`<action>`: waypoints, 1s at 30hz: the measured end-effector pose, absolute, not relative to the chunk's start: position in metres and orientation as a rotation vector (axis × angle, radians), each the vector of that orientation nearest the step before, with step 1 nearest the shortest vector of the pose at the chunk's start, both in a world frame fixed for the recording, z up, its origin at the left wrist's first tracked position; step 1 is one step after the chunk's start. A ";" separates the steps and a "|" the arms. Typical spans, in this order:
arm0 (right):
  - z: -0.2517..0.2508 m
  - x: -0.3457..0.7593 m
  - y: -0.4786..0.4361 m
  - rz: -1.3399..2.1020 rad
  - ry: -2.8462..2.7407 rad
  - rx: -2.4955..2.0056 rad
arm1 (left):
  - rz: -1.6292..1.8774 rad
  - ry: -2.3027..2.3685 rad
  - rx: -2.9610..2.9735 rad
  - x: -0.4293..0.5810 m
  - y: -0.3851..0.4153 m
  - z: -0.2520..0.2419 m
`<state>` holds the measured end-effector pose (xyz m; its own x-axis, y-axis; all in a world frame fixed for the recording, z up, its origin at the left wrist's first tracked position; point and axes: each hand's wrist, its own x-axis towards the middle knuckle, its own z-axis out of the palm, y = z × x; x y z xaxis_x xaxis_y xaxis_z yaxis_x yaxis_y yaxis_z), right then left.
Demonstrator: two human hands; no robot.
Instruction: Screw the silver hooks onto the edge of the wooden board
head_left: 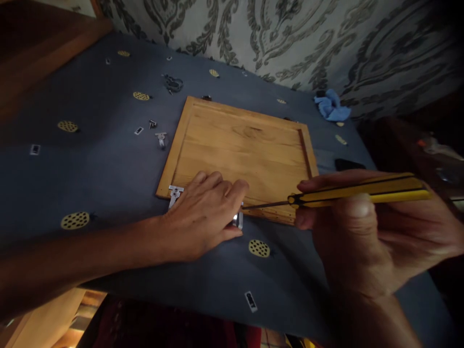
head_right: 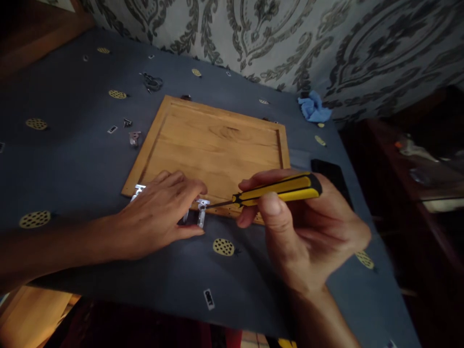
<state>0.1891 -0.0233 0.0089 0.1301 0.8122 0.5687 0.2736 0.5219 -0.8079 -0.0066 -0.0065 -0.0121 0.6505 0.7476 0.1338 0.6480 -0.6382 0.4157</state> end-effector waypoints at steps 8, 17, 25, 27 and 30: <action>0.004 0.190 -0.024 0.597 -1.470 -0.986 | 0.441 1.101 2.510 -0.006 -0.007 -0.011; 0.008 0.194 -0.023 0.522 -1.580 -0.937 | 0.403 1.100 2.540 -0.006 -0.006 -0.010; 0.014 0.202 -0.022 0.661 -1.680 -0.968 | 0.398 1.111 2.550 -0.005 -0.007 -0.010; 0.014 0.203 -0.022 0.631 -1.705 -0.943 | 0.389 1.114 2.550 -0.005 -0.007 -0.010; 0.010 0.203 -0.022 0.612 -1.660 -0.891 | 0.389 1.116 2.557 -0.005 -0.006 -0.011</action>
<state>0.2026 -0.0216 0.0103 -0.1156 0.8108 0.5737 0.2438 0.5831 -0.7750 -0.0048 -0.0064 -0.0107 0.6570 0.7447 0.1176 0.6566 -0.6418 0.3962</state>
